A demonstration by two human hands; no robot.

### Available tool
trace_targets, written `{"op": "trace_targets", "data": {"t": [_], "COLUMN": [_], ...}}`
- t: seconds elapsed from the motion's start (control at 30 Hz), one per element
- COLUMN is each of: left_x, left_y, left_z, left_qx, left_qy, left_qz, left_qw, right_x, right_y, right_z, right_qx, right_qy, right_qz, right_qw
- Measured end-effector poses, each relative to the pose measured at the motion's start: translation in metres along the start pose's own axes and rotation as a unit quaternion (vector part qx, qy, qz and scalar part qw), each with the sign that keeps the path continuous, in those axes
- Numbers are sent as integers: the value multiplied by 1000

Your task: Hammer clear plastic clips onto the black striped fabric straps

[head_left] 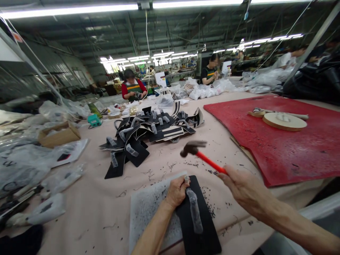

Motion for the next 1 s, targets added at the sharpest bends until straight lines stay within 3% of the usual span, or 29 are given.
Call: {"op": "trace_targets", "data": {"t": [0.07, 0.13, 0.17, 0.23, 0.3, 0.33, 0.53, 0.63, 0.7, 0.77, 0.83, 0.9, 1.0], "left_x": [-1, -2, -2, -2, -1, 0, 2, -1, -2, -3, -3, -5, -18], "left_y": [0, 0, -1, -1, 0, 0, 2, 2, 2, 2, 2, 2, 11], "left_z": [0, 0, 0, 0, -1, -1, 0, 1, 1, 2, 2, 1, -2], "left_qx": [1, 1, 0, -2, -2, -1, 5, 7, 9, 12, 16, 21, 77], "left_qy": [1, 1, -2, -6, -8, -7, 17, 22, 23, 25, 27, 33, 79], "left_qz": [3, 3, 0, -9, -15, -14, 4, 10, 13, 12, 13, 21, 44], "left_qw": [1000, 1000, 1000, 1000, 1000, 1000, 1000, 1000, 1000, 1000, 999, 999, 993], "right_x": [-2, -5, -7, -6, 10, 21, 105, 122, 100, 56, 9, -31, -54], "right_y": [29, 30, 19, -19, -48, -54, -76, -89, -88, -91, -111, -138, -169], "right_z": [-5, 4, 11, 27, 43, 47, 52, 56, 55, 56, 62, 71, 83], "right_qx": [134, 177, 145, 1, -125, -155, -171, -147, -83, -38, -79, -149, -216], "right_qy": [-41, -39, -19, 26, 12, -12, -171, -177, -138, -101, -99, -92, -110], "right_qz": [-49, -62, -47, 6, 46, 54, 24, 86, 110, 55, -36, -61, -22], "right_qw": [989, 982, 988, 1000, 991, 986, 970, 969, 981, 993, 991, 983, 970]}}
Point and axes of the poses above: each hand's wrist, its own z-axis away from the middle knuckle, its own y-axis out of the back of the hand, x = y × z, the point moved 9 cm from there along -z, towards the middle knuckle, and after that the axes turned 8 degrees about x, right-handed, at the moved point
